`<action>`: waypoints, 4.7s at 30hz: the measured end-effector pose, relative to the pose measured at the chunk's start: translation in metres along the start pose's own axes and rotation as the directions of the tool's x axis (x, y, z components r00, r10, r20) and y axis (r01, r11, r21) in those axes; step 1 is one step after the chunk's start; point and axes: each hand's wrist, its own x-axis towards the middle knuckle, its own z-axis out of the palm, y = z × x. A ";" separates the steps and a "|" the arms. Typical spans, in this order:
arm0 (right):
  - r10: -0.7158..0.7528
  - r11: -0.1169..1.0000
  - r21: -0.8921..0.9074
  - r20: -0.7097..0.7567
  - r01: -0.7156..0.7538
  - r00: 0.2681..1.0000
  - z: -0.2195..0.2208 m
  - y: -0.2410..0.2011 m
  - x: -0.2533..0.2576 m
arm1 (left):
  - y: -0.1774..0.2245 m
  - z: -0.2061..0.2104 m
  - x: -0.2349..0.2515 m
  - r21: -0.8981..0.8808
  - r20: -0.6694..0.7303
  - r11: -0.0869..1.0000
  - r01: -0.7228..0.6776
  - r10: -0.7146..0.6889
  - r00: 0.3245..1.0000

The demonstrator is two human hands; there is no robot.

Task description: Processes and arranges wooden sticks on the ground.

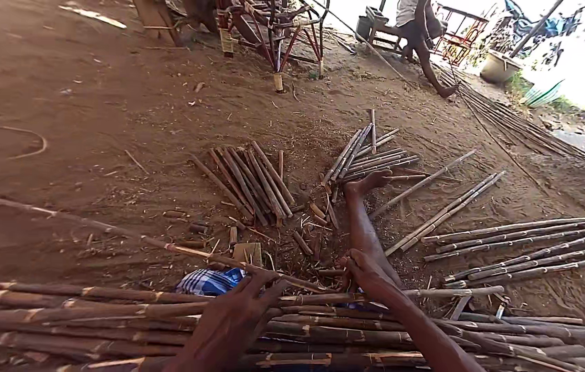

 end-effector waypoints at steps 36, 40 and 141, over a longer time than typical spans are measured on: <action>-0.385 0.923 -0.054 -0.150 0.381 0.911 -0.036 0.082 -0.036 | -0.029 0.065 0.049 -0.301 0.238 0.953 -0.011 0.087 0.967; -0.353 0.929 -0.173 -0.143 0.327 0.925 -0.035 0.084 -0.036 | -0.029 0.068 0.047 -0.277 0.245 0.961 -0.018 0.088 0.965; -0.523 0.852 -0.090 -0.132 0.515 0.842 0.006 0.068 -0.030 | -0.021 0.040 0.014 -0.053 -0.019 0.987 -0.152 0.152 0.988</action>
